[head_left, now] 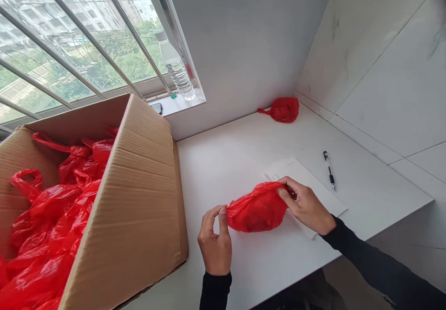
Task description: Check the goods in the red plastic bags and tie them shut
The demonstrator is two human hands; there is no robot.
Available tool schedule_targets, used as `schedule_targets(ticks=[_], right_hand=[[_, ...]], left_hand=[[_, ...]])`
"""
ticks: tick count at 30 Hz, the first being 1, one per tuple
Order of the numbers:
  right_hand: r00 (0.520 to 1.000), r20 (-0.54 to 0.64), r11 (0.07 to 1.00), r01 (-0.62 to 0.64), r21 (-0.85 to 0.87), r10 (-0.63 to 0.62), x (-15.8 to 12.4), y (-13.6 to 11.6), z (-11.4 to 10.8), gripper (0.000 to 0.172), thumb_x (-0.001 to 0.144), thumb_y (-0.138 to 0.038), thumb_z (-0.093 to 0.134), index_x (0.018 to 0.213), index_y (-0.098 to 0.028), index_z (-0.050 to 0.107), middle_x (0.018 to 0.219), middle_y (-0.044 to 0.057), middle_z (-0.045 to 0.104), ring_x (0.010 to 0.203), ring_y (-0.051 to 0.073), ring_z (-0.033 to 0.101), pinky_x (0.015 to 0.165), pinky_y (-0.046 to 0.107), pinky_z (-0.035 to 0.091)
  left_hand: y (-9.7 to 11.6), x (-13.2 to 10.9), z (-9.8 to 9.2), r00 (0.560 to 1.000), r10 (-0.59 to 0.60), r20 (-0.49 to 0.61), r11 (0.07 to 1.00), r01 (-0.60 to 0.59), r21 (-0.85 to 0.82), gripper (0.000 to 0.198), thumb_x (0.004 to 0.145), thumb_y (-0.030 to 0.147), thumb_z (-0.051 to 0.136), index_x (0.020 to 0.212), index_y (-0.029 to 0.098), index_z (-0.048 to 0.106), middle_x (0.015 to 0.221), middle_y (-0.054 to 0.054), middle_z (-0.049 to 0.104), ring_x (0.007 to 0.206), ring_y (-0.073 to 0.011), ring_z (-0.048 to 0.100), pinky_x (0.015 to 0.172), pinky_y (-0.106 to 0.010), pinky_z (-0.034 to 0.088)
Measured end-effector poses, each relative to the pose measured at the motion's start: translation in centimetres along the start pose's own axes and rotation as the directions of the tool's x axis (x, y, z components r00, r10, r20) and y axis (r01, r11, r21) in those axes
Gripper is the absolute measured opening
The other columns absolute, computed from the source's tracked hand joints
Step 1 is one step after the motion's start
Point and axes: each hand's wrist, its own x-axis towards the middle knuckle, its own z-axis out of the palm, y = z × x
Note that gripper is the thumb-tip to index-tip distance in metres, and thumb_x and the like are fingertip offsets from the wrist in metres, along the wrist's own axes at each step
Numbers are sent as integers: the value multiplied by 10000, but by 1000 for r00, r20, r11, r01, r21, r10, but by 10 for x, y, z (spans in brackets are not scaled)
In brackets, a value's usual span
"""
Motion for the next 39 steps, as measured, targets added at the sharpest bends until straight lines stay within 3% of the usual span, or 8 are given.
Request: schedule_targets(ticks=[5, 8, 14, 18, 24, 27, 31, 39], right_hand=[[999, -5, 999, -35, 28, 35, -3, 6, -2, 202, 984, -409, 465, 1115, -287, 560, 875, -1, 655, 750, 197, 595, 655, 315, 473], [1000, 6, 999, -30, 32, 30, -5, 3, -1, 182, 972, -426, 506, 1075, -293, 574, 850, -11, 634, 680, 181, 542, 620, 309, 450], [996, -39, 990, -69, 125, 75, -5, 12, -8, 319, 1030, -474, 351, 833, -265, 489, 691, -32, 480, 609, 165, 491, 589, 296, 473], [983, -152, 993, -96, 63, 105, -11, 13, -7, 245, 996, -474, 456, 1084, -274, 565, 761, -8, 524, 655, 180, 513, 605, 313, 481], [799, -516, 945, 316, -78, -310, -36, -22, -1, 293, 903, -223, 623, 1178, -309, 569, 1056, 32, 558, 678, 143, 552, 759, 382, 533], [755, -216, 785, 597, -165, -619, -36, -39, 4, 371, 903, -115, 582, 1234, -281, 557, 1051, 37, 633, 920, 210, 651, 801, 381, 568], [702, 192, 610, 698, -375, -685, -20, -45, 10, 405, 945, -60, 487, 1337, -156, 515, 1194, 83, 666, 1183, 253, 599, 1074, 478, 463], [777, 387, 416, 605, -679, -497, -6, -42, -3, 239, 965, -88, 417, 909, -186, 628, 760, 16, 630, 633, 185, 546, 747, 422, 496]], left_hand=[[13, -4, 4, 987, 141, 79, 989, -145, 37, 459, 890, 271, 662, 1343, 272, 588, 1344, -89, 629, 1291, -298, 523, 1063, -486, 434], [18, -2, 14, 959, 256, 118, 964, -263, 42, 309, 870, 199, 674, 1161, 299, 703, 1117, -42, 739, 1147, -280, 605, 1030, -479, 445], [8, 2, 7, 994, 37, -99, 999, -36, 15, 174, 972, 224, 537, 1093, 250, 659, 1085, -69, 676, 1051, -233, 619, 845, -367, 513], [15, -3, 2, 991, -19, -131, 999, 23, 33, 212, 948, 248, 557, 1154, 243, 606, 1142, -90, 616, 1095, -255, 571, 860, -381, 489], [31, -3, 3, 999, -22, -29, 1000, 22, 0, 130, 866, 262, 670, 996, 253, 676, 904, -34, 620, 842, -217, 569, 783, -356, 461], [34, -2, 2, 996, -90, -9, 993, 89, -73, 50, 885, 288, 657, 902, 241, 652, 841, -13, 613, 755, -184, 555, 718, -318, 460], [41, -4, -1, 972, -234, 23, 952, 233, -200, 117, 944, 347, 580, 944, 233, 606, 875, -9, 653, 760, -165, 598, 660, -270, 479], [48, 0, -5, 906, -416, 85, 779, 403, -481, 138, 959, 360, 533, 958, 227, 567, 863, 2, 618, 810, -152, 603, 739, -270, 527]])
